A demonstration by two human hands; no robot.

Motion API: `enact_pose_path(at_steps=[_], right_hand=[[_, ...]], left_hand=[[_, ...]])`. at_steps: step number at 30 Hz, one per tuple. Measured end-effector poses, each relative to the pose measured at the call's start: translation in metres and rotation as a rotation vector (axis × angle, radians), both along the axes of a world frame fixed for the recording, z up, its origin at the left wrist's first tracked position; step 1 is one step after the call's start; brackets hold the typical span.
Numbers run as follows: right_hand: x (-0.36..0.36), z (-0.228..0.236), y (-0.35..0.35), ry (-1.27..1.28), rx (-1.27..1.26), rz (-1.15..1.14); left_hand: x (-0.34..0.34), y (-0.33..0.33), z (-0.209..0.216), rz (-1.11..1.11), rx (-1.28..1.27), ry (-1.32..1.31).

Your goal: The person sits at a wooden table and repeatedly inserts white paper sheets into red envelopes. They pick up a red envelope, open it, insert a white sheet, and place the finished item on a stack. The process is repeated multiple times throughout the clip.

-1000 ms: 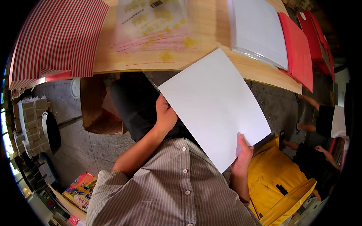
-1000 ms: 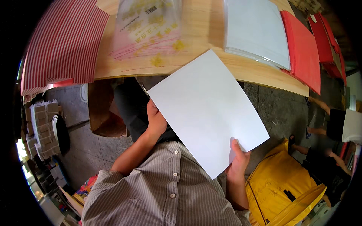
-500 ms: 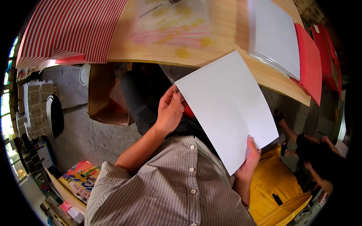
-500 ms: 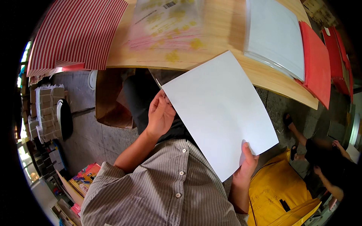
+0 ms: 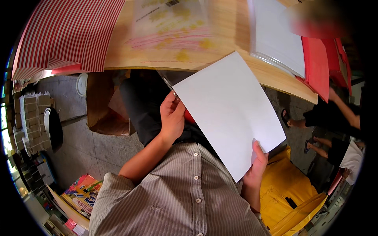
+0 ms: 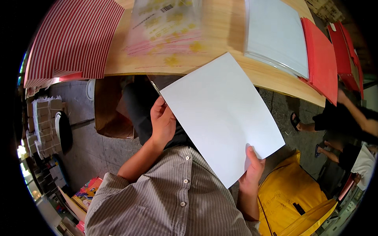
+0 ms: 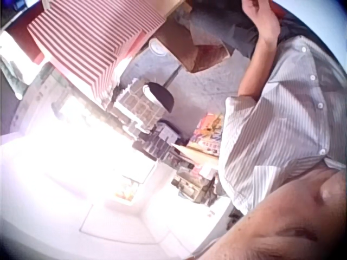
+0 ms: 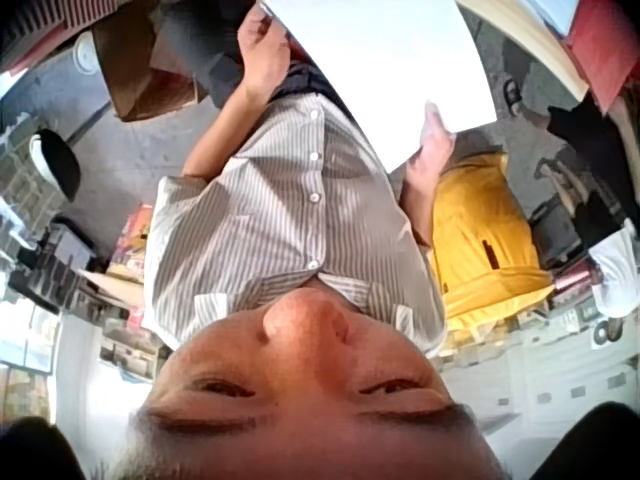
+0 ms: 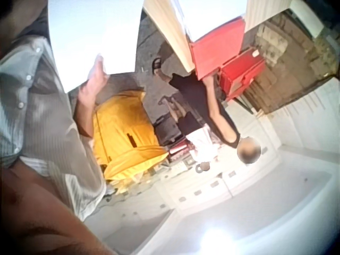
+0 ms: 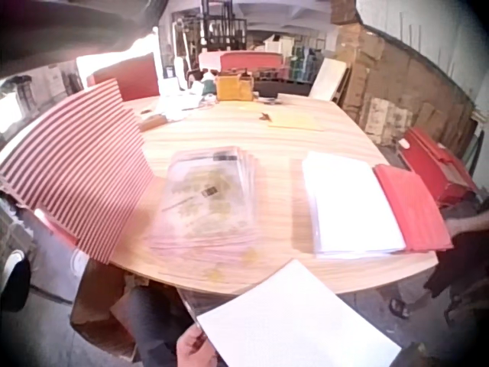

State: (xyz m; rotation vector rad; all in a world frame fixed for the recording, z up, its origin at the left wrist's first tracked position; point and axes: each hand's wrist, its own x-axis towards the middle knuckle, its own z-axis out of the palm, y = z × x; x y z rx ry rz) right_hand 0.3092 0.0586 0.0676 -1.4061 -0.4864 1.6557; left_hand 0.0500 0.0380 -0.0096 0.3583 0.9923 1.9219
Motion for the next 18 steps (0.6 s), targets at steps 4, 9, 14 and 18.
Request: enact_pose_path(at_steps=[4, 9, 14, 18], right_hand=[[-0.005, 0.006, 0.001, -0.001, 0.008, 0.014], [-0.008, 0.013, 0.000, 0.023, -0.027, 0.024], [-0.002, 0.006, -0.003, 0.060, 0.032, 0.035], [0.007, 0.004, -0.004, 0.113, -0.020, 0.066]], left_hand=[[0.011, 0.016, -0.016, 0.066, -0.106, 0.014], [0.022, 0.036, -0.026, 0.031, -0.131, -0.043], [0.028, 0.050, -0.009, 0.017, -0.257, -0.590], [0.025, 0.045, -0.033, -0.095, -0.143, -0.539]])
